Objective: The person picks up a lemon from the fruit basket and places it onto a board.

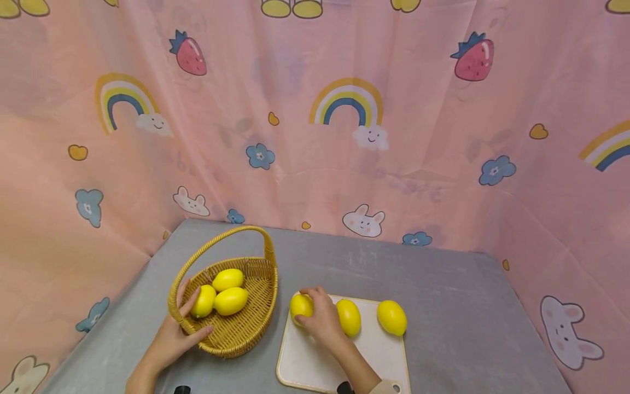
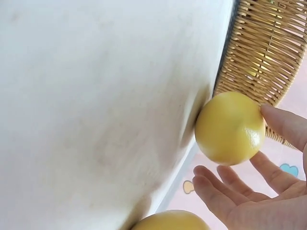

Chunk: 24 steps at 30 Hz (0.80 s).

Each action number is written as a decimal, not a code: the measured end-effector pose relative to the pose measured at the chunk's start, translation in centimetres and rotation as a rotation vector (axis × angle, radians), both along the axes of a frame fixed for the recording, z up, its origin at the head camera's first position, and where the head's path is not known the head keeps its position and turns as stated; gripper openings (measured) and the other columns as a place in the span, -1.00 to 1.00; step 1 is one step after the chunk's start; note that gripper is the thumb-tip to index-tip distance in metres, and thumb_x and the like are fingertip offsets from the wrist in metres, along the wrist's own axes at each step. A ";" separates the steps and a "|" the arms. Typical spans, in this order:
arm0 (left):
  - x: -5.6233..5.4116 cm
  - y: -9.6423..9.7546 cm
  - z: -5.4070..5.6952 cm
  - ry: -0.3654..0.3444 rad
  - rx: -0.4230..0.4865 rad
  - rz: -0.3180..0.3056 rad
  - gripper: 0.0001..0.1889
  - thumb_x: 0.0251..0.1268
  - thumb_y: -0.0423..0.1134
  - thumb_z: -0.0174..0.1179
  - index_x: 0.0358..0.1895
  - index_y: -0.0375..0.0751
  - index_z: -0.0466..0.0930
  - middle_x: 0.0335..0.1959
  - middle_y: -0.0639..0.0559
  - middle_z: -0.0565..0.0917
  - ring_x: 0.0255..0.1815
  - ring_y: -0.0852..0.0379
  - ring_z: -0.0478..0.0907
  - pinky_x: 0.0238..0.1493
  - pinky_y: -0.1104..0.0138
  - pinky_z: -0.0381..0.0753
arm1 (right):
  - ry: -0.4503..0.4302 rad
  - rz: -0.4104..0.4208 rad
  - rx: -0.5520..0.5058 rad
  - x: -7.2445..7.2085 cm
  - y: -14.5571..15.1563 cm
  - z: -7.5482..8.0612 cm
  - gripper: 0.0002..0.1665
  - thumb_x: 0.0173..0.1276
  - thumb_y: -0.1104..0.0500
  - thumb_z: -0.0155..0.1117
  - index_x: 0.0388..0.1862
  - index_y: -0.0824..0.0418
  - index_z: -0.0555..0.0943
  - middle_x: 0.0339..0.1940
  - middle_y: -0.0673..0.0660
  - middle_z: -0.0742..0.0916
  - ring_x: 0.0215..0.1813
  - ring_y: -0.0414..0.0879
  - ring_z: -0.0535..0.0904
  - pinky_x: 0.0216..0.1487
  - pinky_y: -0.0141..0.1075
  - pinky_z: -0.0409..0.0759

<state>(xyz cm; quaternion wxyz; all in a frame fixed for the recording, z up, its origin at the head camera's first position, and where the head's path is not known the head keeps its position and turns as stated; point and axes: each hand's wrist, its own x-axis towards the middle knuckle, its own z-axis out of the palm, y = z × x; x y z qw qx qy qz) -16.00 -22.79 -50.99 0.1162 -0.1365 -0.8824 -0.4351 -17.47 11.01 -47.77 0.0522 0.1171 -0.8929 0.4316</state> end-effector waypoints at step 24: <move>0.1 0.1 -0.1 0.066 -0.003 -0.005 -0.04 0.05 -0.21 0.52 0.48 -0.47 0.18 0.46 -0.54 0.09 0.44 -0.43 0.09 0.39 0.41 -0.02 | 0.038 0.001 -0.061 -0.3 -0.3 2.7 -0.48 0.15 0.34 0.52 0.12 0.32 0.63 0.08 0.27 0.66 0.14 0.27 0.55 0.13 0.15 0.52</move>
